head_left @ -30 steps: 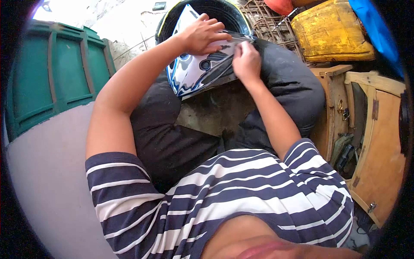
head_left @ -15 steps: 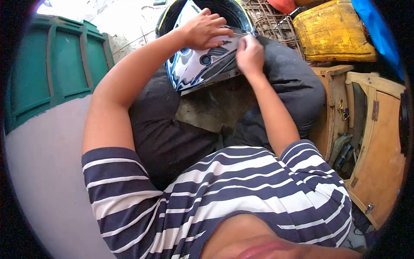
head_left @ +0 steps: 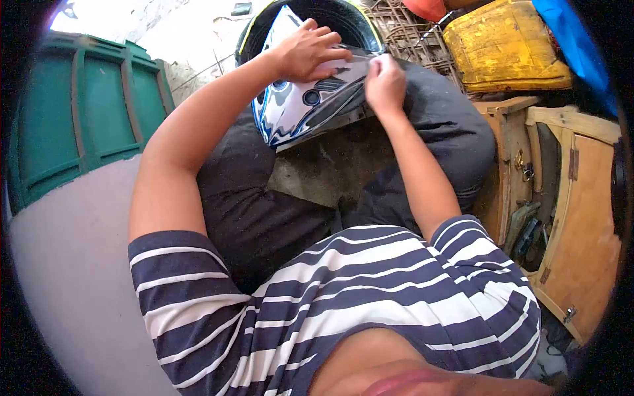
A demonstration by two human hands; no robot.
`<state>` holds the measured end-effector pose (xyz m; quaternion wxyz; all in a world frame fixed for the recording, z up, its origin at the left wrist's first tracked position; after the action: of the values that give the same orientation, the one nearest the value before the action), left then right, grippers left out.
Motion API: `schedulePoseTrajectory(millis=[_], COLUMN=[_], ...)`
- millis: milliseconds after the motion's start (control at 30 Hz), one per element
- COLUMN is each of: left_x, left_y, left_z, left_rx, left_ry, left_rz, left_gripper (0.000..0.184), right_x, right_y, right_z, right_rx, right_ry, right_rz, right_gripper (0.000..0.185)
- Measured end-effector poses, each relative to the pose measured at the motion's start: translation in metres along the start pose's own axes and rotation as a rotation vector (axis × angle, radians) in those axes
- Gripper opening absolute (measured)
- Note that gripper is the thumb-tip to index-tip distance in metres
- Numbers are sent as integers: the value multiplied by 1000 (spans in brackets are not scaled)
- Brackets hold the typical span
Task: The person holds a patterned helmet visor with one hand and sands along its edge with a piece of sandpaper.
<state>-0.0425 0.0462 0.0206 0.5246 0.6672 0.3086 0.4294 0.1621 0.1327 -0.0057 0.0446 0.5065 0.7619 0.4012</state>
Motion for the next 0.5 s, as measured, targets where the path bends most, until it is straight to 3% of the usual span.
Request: schedulePoseTrajectory(millis=[133,300,500], left_x=[1,0,-1], left_y=[-2,-1,-3], left_z=[0,0,0], left_rx=[12,13,-11], left_ry=[6,-10,10], left_rz=[-16,2,-25], left_gripper=[44,43,44], right_x=[-19,7,-26], right_y=[-9,7,-14], right_z=[-27,5,-32], right_rx=[22,27,36], right_ry=[113,-102,135], right_rz=[-92,22,-171], right_gripper=[14,15,14])
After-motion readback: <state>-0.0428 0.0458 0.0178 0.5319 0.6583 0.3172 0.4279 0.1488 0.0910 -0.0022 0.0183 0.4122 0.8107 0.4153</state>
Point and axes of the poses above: each hand's wrist, its own x-axis towards the middle knuckle, its own y-axis out of the back of the hand, z = x × y, the point moved 3 cm from there along x, towards the middle knuckle, and after that the axes turned 9 degrees about x, right-handed, at the moved point
